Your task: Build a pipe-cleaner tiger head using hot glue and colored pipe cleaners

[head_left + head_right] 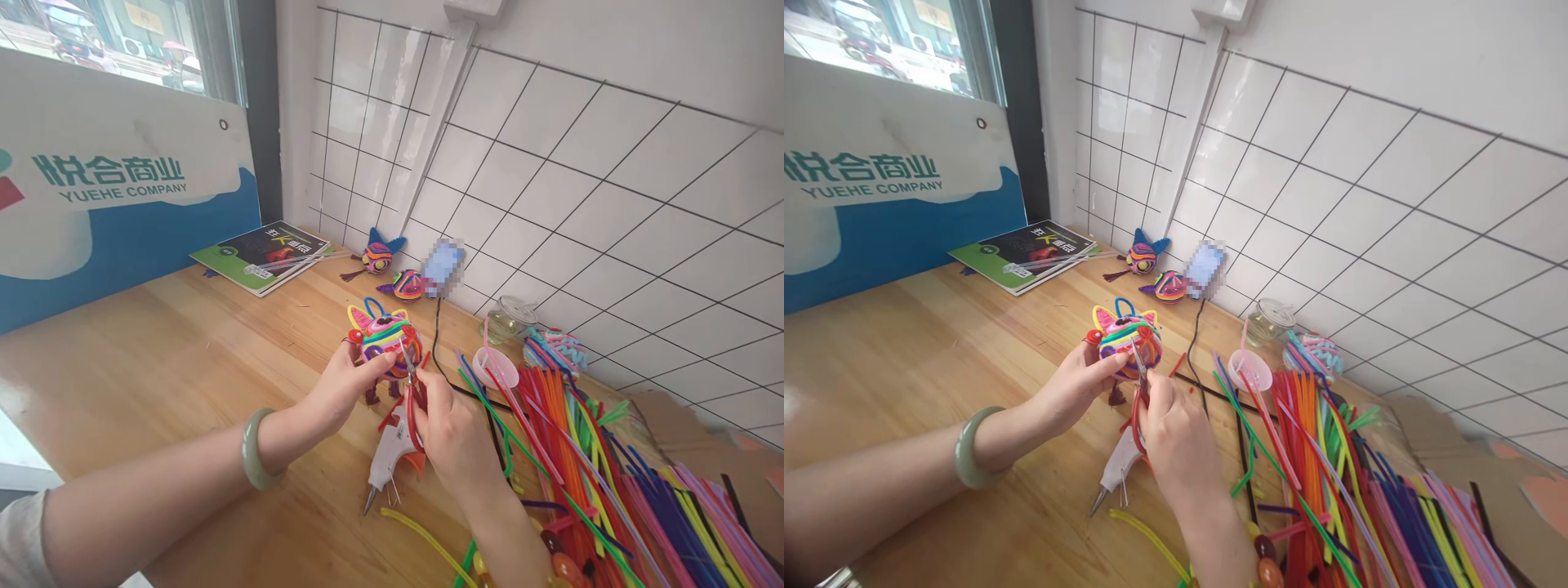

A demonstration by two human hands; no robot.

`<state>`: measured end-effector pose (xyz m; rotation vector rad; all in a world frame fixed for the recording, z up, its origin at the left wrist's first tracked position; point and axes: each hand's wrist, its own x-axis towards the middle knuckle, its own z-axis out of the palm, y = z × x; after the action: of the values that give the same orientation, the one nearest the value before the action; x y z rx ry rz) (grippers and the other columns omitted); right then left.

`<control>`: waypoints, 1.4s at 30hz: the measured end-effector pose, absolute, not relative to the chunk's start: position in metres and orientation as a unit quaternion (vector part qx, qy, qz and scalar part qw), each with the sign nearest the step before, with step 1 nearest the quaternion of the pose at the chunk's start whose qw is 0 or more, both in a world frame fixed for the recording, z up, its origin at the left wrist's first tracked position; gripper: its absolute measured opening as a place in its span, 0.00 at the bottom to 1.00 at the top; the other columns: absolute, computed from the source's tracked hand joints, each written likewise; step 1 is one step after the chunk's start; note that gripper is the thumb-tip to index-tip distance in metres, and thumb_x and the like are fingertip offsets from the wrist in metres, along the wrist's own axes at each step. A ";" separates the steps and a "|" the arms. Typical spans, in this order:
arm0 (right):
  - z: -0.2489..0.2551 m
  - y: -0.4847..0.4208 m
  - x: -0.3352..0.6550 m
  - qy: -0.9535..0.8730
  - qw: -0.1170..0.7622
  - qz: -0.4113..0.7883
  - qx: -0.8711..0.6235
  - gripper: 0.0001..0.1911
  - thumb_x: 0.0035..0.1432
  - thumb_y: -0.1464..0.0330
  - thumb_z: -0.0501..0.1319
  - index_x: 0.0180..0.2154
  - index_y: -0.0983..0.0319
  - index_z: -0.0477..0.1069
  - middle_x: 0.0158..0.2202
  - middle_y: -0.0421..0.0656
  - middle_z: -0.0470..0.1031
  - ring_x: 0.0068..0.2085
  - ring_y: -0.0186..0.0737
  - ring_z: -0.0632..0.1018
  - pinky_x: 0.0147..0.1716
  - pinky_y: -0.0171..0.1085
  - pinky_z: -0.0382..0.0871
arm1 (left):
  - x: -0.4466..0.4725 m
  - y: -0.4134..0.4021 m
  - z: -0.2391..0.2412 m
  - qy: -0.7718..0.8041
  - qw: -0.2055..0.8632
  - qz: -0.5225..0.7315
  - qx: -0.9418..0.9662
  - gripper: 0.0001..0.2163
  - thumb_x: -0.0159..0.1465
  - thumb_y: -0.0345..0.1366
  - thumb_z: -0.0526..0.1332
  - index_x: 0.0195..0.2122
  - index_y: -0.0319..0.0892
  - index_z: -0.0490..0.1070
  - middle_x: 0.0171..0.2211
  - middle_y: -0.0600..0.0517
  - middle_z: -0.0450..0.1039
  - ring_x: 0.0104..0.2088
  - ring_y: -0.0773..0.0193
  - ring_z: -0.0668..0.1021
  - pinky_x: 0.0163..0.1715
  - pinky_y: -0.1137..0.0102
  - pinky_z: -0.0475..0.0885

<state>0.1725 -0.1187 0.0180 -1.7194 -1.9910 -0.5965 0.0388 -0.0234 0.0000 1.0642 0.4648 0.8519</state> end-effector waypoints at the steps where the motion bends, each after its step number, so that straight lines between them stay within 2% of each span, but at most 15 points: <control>1: 0.019 -0.119 0.173 -0.720 0.228 -0.203 -0.623 0.11 0.67 0.68 0.49 0.45 0.66 0.64 0.34 0.51 0.79 0.31 0.44 0.81 0.28 0.39 0.73 | 0.039 -0.023 0.001 0.215 0.751 0.390 0.488 0.20 0.59 0.44 0.64 0.49 0.40 0.69 0.38 0.44 0.77 0.30 0.59 0.78 0.19 0.73 0.65; 4: 0.028 -0.119 0.175 -0.709 0.270 -0.134 -0.638 0.11 0.66 0.65 0.52 0.46 0.63 0.64 0.35 0.48 0.79 0.34 0.42 0.81 0.31 0.37 0.73 | 0.038 -0.022 0.003 0.217 0.751 0.389 0.488 0.21 0.59 0.43 0.64 0.51 0.39 0.68 0.40 0.42 0.77 0.35 0.54 0.79 0.23 0.71 0.69; 6: 0.036 -0.121 0.181 -0.681 0.298 -0.086 -0.664 0.12 0.64 0.63 0.54 0.47 0.62 0.64 0.35 0.46 0.78 0.34 0.41 0.80 0.31 0.36 0.73 | 0.038 -0.021 0.005 0.195 0.760 0.396 0.477 0.20 0.59 0.42 0.64 0.51 0.39 0.69 0.44 0.42 0.76 0.41 0.52 0.79 0.32 0.67 0.73; 9: 0.043 -0.126 0.201 -0.626 0.297 -0.066 -0.718 0.14 0.63 0.61 0.55 0.47 0.60 0.64 0.35 0.45 0.78 0.33 0.41 0.80 0.30 0.37 0.72 | 0.038 -0.019 0.008 0.153 0.786 0.401 0.445 0.19 0.59 0.39 0.65 0.51 0.39 0.70 0.49 0.42 0.75 0.47 0.52 0.77 0.44 0.64 0.72; 12: 0.034 -0.130 0.232 -0.571 0.173 -0.120 -0.793 0.14 0.61 0.63 0.55 0.46 0.61 0.67 0.36 0.49 0.79 0.34 0.47 0.80 0.28 0.40 0.70 | 0.037 -0.018 0.010 0.143 0.808 0.384 0.423 0.18 0.59 0.38 0.65 0.49 0.39 0.71 0.49 0.42 0.75 0.48 0.52 0.77 0.45 0.64 0.72; 14: 0.019 -0.131 0.250 -0.568 0.056 -0.102 -0.815 0.10 0.59 0.66 0.55 0.39 0.61 0.71 0.29 0.48 0.79 0.28 0.47 0.80 0.22 0.38 0.66 | 0.037 -0.018 0.010 0.147 0.816 0.373 0.416 0.17 0.59 0.39 0.65 0.47 0.39 0.72 0.49 0.42 0.75 0.47 0.52 0.77 0.45 0.63 0.72; 16: 0.004 -0.130 0.262 -0.568 0.028 -0.089 -0.818 0.08 0.55 0.69 0.57 0.26 0.60 0.71 0.22 0.47 0.76 0.24 0.46 0.78 0.20 0.36 0.63 | 0.038 -0.018 0.010 0.152 0.821 0.365 0.412 0.17 0.58 0.40 0.65 0.47 0.38 0.72 0.48 0.41 0.75 0.47 0.51 0.77 0.45 0.63 0.72; 18: -0.006 -0.129 0.267 -0.563 0.018 -0.088 -0.821 0.10 0.51 0.72 0.58 0.19 0.60 0.68 0.18 0.47 0.74 0.22 0.45 0.77 0.19 0.36 0.61 | 0.038 -0.018 0.008 0.150 0.824 0.362 0.410 0.18 0.57 0.39 0.66 0.47 0.39 0.72 0.48 0.41 0.75 0.46 0.51 0.78 0.44 0.63 0.72; 20: -0.008 -0.128 0.265 -0.556 0.016 -0.089 -0.826 0.10 0.49 0.73 0.60 0.18 0.60 0.69 0.17 0.47 0.74 0.21 0.46 0.77 0.18 0.36 0.61 | 0.039 -0.018 0.005 0.140 0.825 0.361 0.413 0.19 0.57 0.39 0.66 0.49 0.40 0.71 0.49 0.42 0.75 0.47 0.50 0.77 0.43 0.63 0.72; 22: 0.000 -0.128 0.258 -0.551 0.016 -0.093 -0.829 0.08 0.50 0.72 0.60 0.21 0.61 0.71 0.19 0.49 0.75 0.23 0.49 0.78 0.19 0.38 0.63 | 0.039 -0.018 0.003 0.135 0.822 0.358 0.423 0.20 0.57 0.39 0.66 0.49 0.41 0.71 0.48 0.43 0.75 0.46 0.51 0.77 0.41 0.64 0.72; 25: 0.020 -0.126 0.236 -0.572 0.081 -0.088 -0.811 0.08 0.58 0.66 0.57 0.37 0.60 0.74 0.32 0.49 0.79 0.33 0.48 0.80 0.28 0.42 0.71 | 0.039 -0.019 0.002 0.144 0.808 0.347 0.455 0.18 0.57 0.40 0.66 0.48 0.41 0.72 0.42 0.44 0.77 0.41 0.53 0.78 0.35 0.66 0.72; 28: 0.035 -0.120 0.204 -0.557 0.389 0.042 -0.732 0.15 0.59 0.60 0.58 0.46 0.60 0.69 0.36 0.46 0.78 0.36 0.42 0.80 0.35 0.41 0.75 | 0.038 -0.022 0.002 0.148 0.788 0.344 0.488 0.17 0.56 0.41 0.67 0.45 0.41 0.73 0.36 0.46 0.77 0.35 0.56 0.77 0.28 0.69 0.69; 30: 0.038 -0.117 0.186 -0.528 0.475 0.128 -0.692 0.19 0.57 0.58 0.61 0.47 0.60 0.66 0.36 0.45 0.77 0.37 0.41 0.79 0.34 0.39 0.76 | 0.038 -0.024 0.001 0.154 0.774 0.345 0.508 0.17 0.56 0.42 0.67 0.44 0.41 0.73 0.33 0.47 0.76 0.31 0.60 0.75 0.24 0.71 0.65; 35: 0.033 -0.115 0.170 -0.496 0.512 0.170 -0.680 0.20 0.54 0.58 0.64 0.45 0.60 0.65 0.36 0.43 0.75 0.37 0.41 0.78 0.34 0.40 0.75 | 0.039 -0.024 0.000 0.178 0.741 0.351 0.544 0.15 0.55 0.43 0.67 0.40 0.40 0.73 0.29 0.50 0.72 0.25 0.67 0.69 0.21 0.73 0.60; 42: 0.032 -0.114 0.172 -0.477 0.515 0.188 -0.687 0.20 0.53 0.59 0.64 0.44 0.60 0.64 0.35 0.42 0.74 0.36 0.40 0.77 0.34 0.40 0.74 | 0.040 -0.024 0.004 0.156 0.739 0.359 0.548 0.15 0.56 0.39 0.67 0.43 0.40 0.73 0.36 0.48 0.76 0.35 0.60 0.76 0.32 0.70 0.69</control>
<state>0.1719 -0.1143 0.0321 -1.6517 -1.1455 0.4521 0.0403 -0.0239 0.0040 1.2013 0.3417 0.7885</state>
